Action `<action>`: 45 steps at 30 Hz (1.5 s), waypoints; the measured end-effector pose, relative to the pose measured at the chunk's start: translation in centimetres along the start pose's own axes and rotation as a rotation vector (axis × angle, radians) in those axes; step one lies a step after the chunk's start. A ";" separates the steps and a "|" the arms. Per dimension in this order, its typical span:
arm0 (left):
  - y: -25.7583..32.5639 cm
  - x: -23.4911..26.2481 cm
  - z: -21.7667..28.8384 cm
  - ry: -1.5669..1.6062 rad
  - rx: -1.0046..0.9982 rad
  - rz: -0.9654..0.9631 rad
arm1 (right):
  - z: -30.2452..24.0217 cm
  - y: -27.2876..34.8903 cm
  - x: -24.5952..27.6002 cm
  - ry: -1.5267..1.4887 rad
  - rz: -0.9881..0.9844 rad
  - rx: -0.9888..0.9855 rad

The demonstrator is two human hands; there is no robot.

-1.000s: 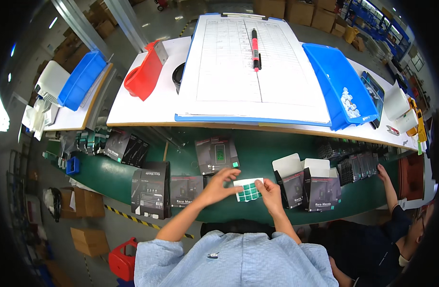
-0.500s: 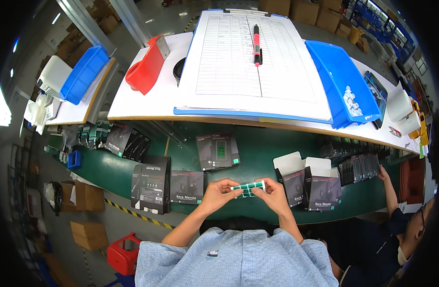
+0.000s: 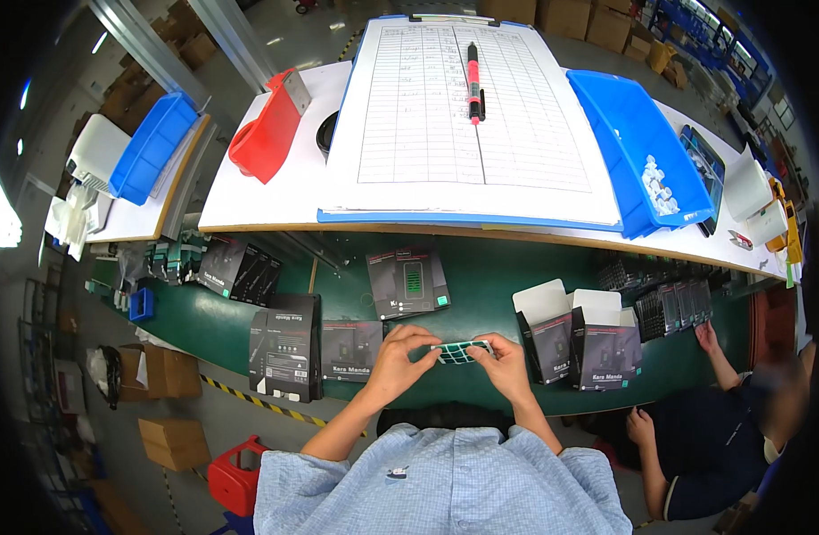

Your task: The person applies green labels to black product boxes on a workbench, then moves to a conveyor belt to place the labeled boxes into plastic bags. The person handles the boxes and bags by hand, organizing them for the next stage of the process.

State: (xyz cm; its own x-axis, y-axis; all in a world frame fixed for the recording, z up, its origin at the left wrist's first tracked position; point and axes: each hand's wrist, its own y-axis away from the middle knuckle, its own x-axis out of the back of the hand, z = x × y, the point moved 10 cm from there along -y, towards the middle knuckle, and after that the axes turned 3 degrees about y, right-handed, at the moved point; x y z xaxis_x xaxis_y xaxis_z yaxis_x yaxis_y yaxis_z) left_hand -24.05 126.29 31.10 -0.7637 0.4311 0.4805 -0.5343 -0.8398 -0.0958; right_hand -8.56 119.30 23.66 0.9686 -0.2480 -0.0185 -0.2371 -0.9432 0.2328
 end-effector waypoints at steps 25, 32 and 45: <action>0.3 -0.7 1.7 -0.421 -0.243 0.189 | 1.2 -0.5 -0.2 0.037 0.152 0.004; 0.2 -0.9 1.3 -0.454 -0.244 0.176 | 1.5 -0.5 -0.2 0.031 0.175 -0.014; -0.3 -1.8 -0.4 -0.355 -0.174 0.041 | 4.1 -1.1 0.8 0.097 0.266 -0.001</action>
State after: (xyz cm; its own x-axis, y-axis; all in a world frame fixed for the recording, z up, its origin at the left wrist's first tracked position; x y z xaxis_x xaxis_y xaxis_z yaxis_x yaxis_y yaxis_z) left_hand -22.69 125.95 29.92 -0.6291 0.2322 0.7419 -0.5829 -0.7723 -0.2526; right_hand -7.79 119.23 19.43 0.8750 -0.4645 0.1363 -0.4838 -0.8477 0.2176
